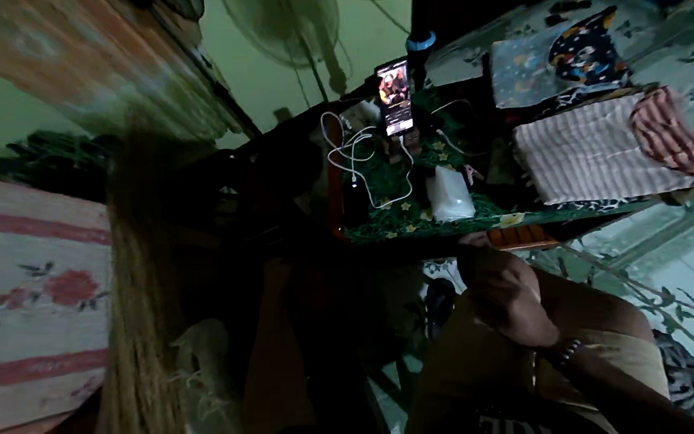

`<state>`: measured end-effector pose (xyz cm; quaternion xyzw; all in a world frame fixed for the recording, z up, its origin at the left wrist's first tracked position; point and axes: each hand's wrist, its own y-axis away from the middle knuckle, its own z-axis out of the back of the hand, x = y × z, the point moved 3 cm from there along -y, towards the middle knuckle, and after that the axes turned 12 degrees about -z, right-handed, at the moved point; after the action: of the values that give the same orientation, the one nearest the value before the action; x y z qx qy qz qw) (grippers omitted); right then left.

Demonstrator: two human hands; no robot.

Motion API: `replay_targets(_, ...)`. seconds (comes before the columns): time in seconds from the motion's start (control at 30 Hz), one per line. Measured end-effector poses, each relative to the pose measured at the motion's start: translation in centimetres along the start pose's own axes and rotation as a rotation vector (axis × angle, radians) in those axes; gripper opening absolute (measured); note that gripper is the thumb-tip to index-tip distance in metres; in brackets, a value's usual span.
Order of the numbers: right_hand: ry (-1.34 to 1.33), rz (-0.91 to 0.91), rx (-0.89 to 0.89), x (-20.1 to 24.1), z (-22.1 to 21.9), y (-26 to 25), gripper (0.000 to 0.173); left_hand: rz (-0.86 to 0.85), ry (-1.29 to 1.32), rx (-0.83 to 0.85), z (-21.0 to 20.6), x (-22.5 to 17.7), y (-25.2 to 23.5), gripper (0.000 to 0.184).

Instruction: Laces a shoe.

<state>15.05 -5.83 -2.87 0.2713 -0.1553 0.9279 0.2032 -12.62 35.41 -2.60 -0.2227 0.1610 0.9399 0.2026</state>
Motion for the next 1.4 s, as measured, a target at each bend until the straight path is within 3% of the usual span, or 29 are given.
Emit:
replay_targets(0.07,0.027,0.008,0.019,-0.3,-0.3,-0.2,0.027,-0.060,0.257,-0.015,0.4,-0.8,0.2,0.030)
replay_targets(0.13,0.035,0.019,0.022,-0.5,-0.5,-0.2,0.028,-0.096,0.341,0.026,0.6,-1.0,0.5,0.032)
replay_targets(0.3,0.041,0.009,0.002,-0.1,-0.4,-0.2,0.030,-0.050,0.064,0.224,1.0,-0.4,0.1,0.035)
replay_targets(0.43,0.047,0.001,-0.001,0.0,-0.5,-0.1,0.028,-0.185,0.088,0.154,2.8,-1.7,0.0,0.027)
replay_targets(0.53,0.045,0.007,-0.006,0.2,-0.5,-0.3,0.029,-0.312,0.183,0.134,3.8,-1.5,-0.3,0.032)
replay_targets(0.63,0.041,0.004,-0.011,0.1,-0.6,-0.3,0.030,-0.181,0.251,0.250,4.0,-1.6,0.3,0.040)
replay_targets(0.73,0.045,0.008,-0.022,0.1,-0.6,-0.2,0.030,0.028,0.441,0.328,5.4,-5.3,3.4,0.042)
replay_targets(0.87,0.034,0.015,-0.022,0.2,-0.6,-0.2,0.032,0.045,0.468,0.294,5.8,-6.0,4.1,0.046)
replay_targets(0.93,0.031,0.013,-0.019,0.2,-0.5,-0.2,0.032,-0.016,0.444,0.296,5.8,-5.5,3.5,0.047)
replay_targets(1.03,0.031,0.010,-0.026,0.1,-0.6,-0.2,0.032,-0.291,0.475,0.276,5.3,-3.2,2.7,0.039)
replay_targets(1.13,0.044,0.015,-0.030,0.0,-0.6,-0.1,0.031,0.101,0.407,0.277,6.5,-5.6,3.2,0.035)
replay_targets(1.17,0.047,0.015,-0.029,0.0,-0.6,-0.1,0.031,0.144,0.332,0.281,6.2,-4.6,2.5,0.036)
replay_targets(1.27,0.057,0.012,-0.018,-0.1,-0.6,0.0,0.031,-0.010,0.017,0.193,2.7,2.6,0.2,0.039)
replay_targets(1.3,0.055,0.013,-0.023,-0.1,-0.5,0.0,0.031,0.005,-0.092,0.211,2.3,3.1,0.4,0.041)
replay_targets(1.37,0.047,0.007,-0.028,-0.1,-0.4,0.0,0.032,0.228,-0.220,0.401,4.0,-1.5,2.7,0.045)
replay_targets(1.4,0.041,0.001,-0.029,-0.1,-0.4,0.0,0.032,0.330,-0.241,0.411,4.7,-4.3,4.2,0.044)
